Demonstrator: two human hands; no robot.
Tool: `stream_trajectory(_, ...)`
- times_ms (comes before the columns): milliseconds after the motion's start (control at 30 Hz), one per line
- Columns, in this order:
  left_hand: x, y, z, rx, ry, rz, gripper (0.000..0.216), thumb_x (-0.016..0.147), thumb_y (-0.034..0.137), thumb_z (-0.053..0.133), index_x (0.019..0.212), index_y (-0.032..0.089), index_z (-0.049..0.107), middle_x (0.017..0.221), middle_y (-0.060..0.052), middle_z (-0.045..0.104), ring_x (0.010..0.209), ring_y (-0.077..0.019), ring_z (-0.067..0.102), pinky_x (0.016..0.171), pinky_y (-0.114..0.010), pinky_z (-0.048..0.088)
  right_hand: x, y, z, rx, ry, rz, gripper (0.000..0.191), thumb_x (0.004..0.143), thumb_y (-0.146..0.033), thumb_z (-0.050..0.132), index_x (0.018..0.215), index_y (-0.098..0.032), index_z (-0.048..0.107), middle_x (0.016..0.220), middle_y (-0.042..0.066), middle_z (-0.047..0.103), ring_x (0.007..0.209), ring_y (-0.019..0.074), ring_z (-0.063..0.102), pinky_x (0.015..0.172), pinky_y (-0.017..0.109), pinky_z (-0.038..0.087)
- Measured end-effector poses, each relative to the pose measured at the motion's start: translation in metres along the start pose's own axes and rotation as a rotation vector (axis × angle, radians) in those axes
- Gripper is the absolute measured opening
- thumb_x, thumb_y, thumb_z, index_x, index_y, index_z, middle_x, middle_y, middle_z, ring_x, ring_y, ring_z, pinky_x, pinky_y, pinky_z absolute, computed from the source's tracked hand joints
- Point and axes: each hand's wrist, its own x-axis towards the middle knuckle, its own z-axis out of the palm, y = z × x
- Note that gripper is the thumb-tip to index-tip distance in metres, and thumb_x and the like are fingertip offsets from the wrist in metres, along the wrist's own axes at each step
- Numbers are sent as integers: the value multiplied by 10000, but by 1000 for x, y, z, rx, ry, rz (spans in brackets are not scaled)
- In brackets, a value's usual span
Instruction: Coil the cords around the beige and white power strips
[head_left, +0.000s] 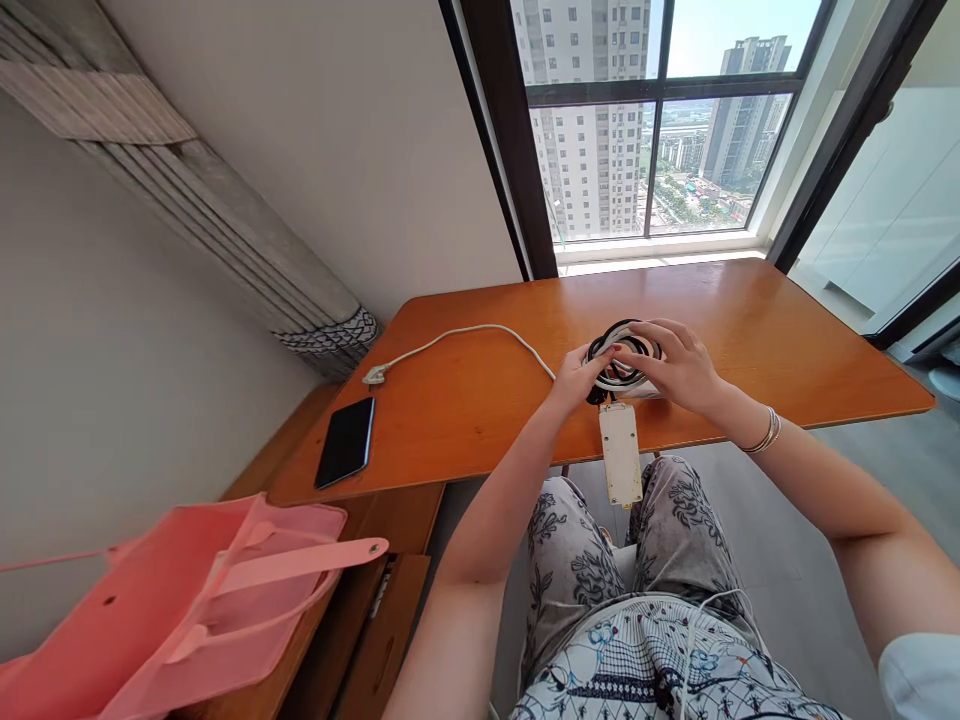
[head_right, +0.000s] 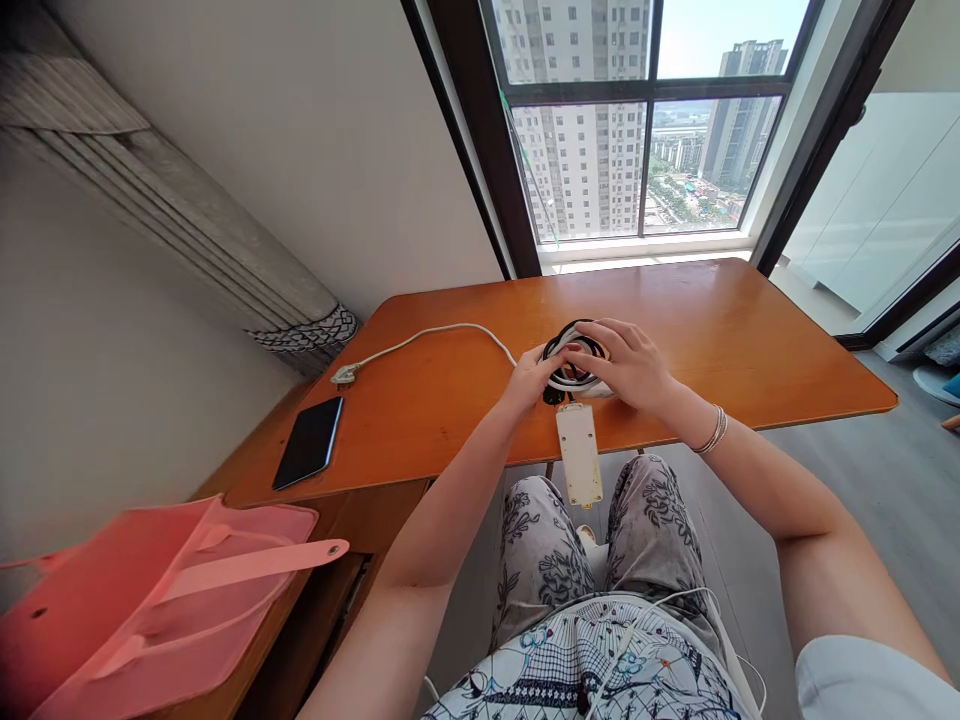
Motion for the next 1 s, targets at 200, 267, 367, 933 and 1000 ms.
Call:
stream_trajectory(200,0,-4,-1,0,-27,-53,568,702,628,739,1006,150,700,768,-40,717,695,-180,671,671,-298,544,22,13,-15,44,-205,-285,195,986,-204,534,1018,-334,676,1287,-41,685,1298,213,537,1093,487,419)
stream_trajectory(267,2,-7,-1,-5,-14,-6,563,720,607,738,1063,163,691,863,-42,731,733,-169,675,698,-287,551,25,15,-18,113,-222,-329,182,983,-208,543,1008,-326,679,1249,-38,705,1274,201,568,1097,491,441)
stream_trajectory(367,5,-9,0,-19,-10,65,594,745,574,733,1189,187,658,1072,-60,725,823,-166,683,748,-281,556,25,15,-18,241,-210,-281,150,966,-249,579,998,-332,700,1157,-30,737,1223,204,616,1094,513,473)
stream_trajectory(933,-3,-8,21,151,267,185,439,912,489,539,1234,198,605,820,-38,723,822,-214,707,762,-324,550,16,-1,-8,-151,20,236,155,887,-267,581,784,-225,690,722,62,651,747,213,590,649,328,434)
stream_trajectory(1000,-5,-9,22,216,312,224,377,934,476,507,1175,205,613,845,-39,714,860,-210,695,796,-322,536,19,-10,-11,-52,-43,304,150,867,-219,553,844,-212,701,768,60,666,735,199,592,641,312,416)
